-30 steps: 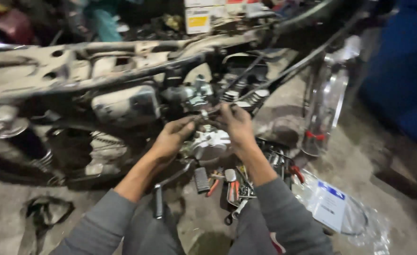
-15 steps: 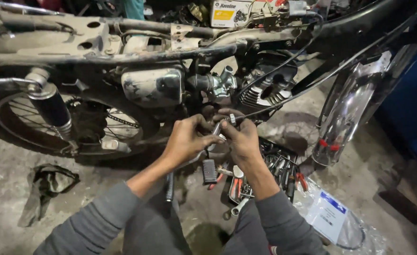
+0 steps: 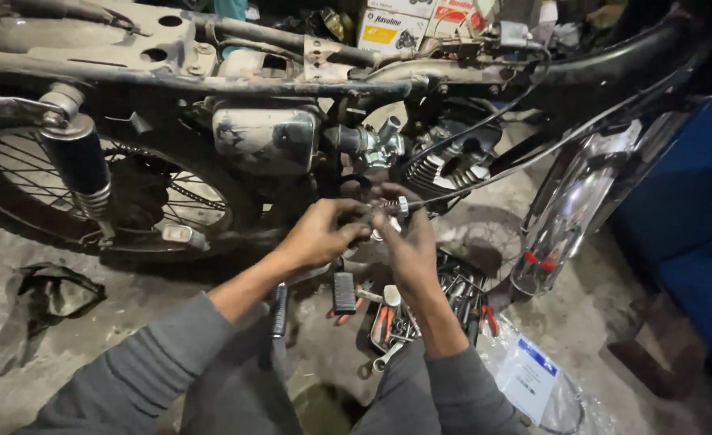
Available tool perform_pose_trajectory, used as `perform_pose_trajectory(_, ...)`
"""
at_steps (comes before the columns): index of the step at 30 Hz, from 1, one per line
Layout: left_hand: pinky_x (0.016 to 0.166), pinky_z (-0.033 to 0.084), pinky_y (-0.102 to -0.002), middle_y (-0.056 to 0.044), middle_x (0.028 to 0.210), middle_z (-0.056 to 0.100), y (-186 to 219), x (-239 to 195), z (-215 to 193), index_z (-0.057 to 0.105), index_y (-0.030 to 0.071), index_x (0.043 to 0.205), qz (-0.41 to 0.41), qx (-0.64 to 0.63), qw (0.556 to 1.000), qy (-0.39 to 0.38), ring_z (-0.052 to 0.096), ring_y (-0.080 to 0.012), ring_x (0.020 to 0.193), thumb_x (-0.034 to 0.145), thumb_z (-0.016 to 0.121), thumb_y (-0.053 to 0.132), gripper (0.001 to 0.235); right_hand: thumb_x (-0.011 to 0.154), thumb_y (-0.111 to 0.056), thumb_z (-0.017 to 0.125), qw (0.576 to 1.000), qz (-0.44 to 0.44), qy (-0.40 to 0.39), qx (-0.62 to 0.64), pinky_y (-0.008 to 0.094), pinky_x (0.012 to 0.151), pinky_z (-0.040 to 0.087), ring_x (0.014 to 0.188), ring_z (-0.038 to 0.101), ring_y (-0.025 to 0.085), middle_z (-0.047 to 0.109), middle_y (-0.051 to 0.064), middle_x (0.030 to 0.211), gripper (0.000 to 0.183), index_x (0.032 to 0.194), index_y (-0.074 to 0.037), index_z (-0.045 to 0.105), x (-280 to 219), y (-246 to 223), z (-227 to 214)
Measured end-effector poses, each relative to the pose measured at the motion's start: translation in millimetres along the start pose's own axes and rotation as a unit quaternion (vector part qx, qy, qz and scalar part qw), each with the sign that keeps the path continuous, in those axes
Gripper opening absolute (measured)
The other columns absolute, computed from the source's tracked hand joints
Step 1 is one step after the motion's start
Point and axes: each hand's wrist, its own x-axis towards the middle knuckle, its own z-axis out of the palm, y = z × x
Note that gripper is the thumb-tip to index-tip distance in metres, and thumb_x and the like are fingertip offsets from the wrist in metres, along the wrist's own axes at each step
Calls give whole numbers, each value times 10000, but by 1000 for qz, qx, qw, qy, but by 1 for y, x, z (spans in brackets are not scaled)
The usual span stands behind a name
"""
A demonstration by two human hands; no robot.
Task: Routing and connecting electrical wires and mechanical cables through the frame and engine of a motorcycle during repair.
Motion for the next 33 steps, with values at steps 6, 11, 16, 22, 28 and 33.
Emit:
perform_pose_trajectory(6, 789, 605, -407, -80, 861, 807, 7, -6, -16, 783, 151, 1022, 31, 96, 991, 84, 782, -293, 902, 767, 818, 157, 258, 811, -9, 804, 996, 52, 21, 73, 322, 810, 607, 846, 709, 216, 722, 185, 966, 385, 1173, 52, 688, 13, 0, 3)
perform_pose_trajectory(11, 758, 614, -382, -79, 799, 798, 2, 3, -24, 794, 153, 970, 24, 106, 985, 132, 786, -299, 838, 707, 851, 152, 269, 820, 57, 774, 976, 39, -22, 215, 410, 933, 604, 1030, 723, 315, 698, 284, 1137, 508, 1295, 74, 595, 28, 34, -5)
perform_pose_trajectory(16, 754, 612, -394, -98, 840, 794, 10, 1, -22, 792, 171, 957, 26, 50, 987, 153, 781, -299, 872, 700, 841, 148, 263, 853, 105, 715, 985, 13, -22, 173, 350, 872, 629, 925, 736, 265, 717, 282, 1069, 373, 1215, 101, 626, 38, 18, 10)
perform_pose_trajectory(22, 782, 634, -357, -78, 850, 781, 19, -7, -25, 755, 141, 1009, 45, -47, 987, 144, 772, -216, 870, 730, 868, 79, 307, 862, 74, 728, 971, 27, -20, 236, 433, 906, 634, 982, 743, 344, 713, 309, 1057, 338, 1184, 121, 635, 54, 47, 0)
perform_pose_trajectory(28, 748, 617, -333, -43, 812, 781, 22, -4, -18, 777, 190, 964, 50, -24, 979, 198, 770, -197, 827, 741, 836, 108, 245, 856, 22, 767, 966, 24, -47, 254, 396, 962, 618, 1059, 733, 293, 712, 250, 1115, 416, 1249, 61, 636, 48, 18, 5)
perform_pose_trajectory(33, 776, 608, -350, -72, 855, 772, 21, -2, -14, 786, 192, 969, 89, -35, 976, 193, 763, -223, 867, 756, 817, 80, 243, 873, 4, 766, 963, 34, -21, 268, 435, 959, 631, 981, 747, 300, 705, 236, 1034, 315, 1156, 53, 636, 53, 43, -9)
